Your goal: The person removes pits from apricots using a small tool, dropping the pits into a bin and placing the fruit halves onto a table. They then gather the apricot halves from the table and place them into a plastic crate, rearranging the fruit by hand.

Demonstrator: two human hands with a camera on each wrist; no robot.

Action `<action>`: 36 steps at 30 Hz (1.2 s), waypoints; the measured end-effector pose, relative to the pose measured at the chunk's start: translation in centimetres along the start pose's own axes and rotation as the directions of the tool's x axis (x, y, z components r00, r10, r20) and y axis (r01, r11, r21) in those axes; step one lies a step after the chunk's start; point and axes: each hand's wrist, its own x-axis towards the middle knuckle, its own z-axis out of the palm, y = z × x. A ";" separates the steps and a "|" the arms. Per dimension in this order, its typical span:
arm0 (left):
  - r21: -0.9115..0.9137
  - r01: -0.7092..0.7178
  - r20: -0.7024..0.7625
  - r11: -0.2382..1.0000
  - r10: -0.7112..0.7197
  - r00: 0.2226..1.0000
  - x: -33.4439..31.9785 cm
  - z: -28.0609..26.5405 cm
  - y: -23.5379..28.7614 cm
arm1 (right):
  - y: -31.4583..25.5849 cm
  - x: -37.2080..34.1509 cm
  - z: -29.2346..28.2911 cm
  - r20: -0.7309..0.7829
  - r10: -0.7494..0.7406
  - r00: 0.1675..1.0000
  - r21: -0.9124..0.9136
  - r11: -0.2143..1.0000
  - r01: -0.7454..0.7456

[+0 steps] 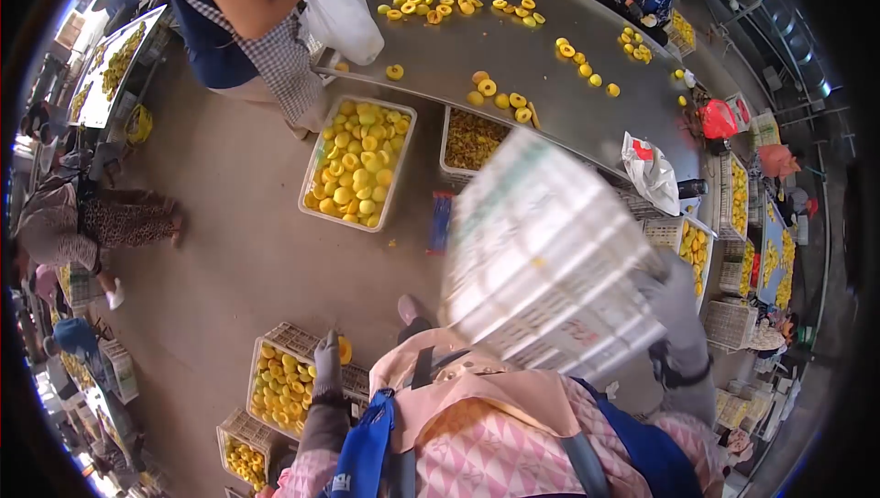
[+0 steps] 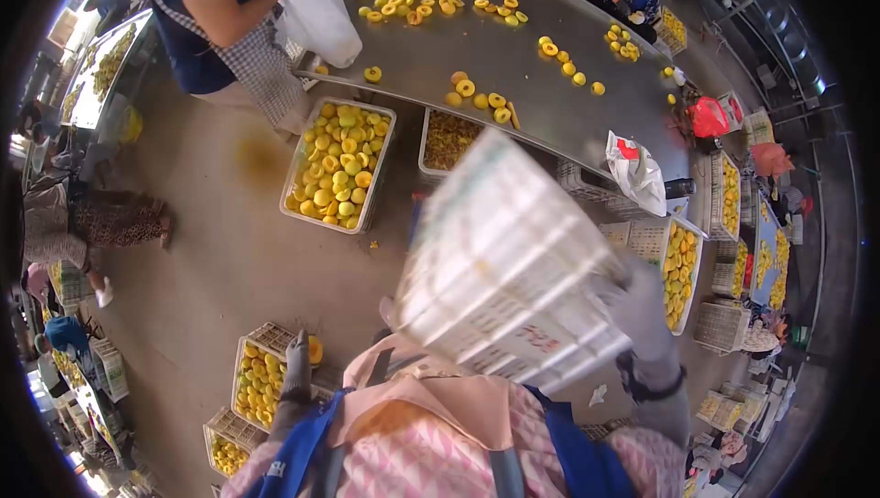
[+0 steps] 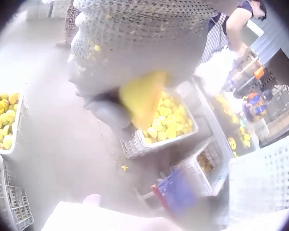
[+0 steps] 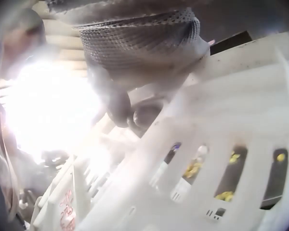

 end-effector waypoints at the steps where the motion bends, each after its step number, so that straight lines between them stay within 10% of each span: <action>1: -0.071 0.006 0.012 0.997 -0.005 1.000 -0.9 -1.8 -0.1 | -2.0 1.1 2.5 0.048 -0.046 0.998 0.012 0.999 0.046; 8: -0.351 0.032 -0.107 0.936 -0.074 0.991 -4.9 -8.2 -2.5 | -16.5 9.9 17.3 0.524 -0.531 0.666 0.122 0.821 0.558; 16: -0.398 -0.038 -0.124 0.917 -0.013 0.992 -8.3 -9.2 -3.5 | -30.5 12.8 33.0 0.704 -0.651 0.285 0.354 0.669 0.654; 28: -0.385 -0.157 -0.226 0.909 0.072 0.971 1.3 -12.3 -0.4 | -41.6 12.8 67.0 0.718 -0.626 0.305 0.383 0.721 0.577; 32: -0.083 -0.160 -0.212 0.984 0.139 0.967 9.2 -16.0 -0.1 | -40.5 8.5 77.4 0.746 -0.608 0.272 0.449 0.760 0.470; 36: -0.556 0.033 -0.238 0.831 -0.197 0.951 15.4 -17.1 2.0 | -35.1 4.5 82.4 0.815 -0.578 -0.038 0.543 0.740 0.397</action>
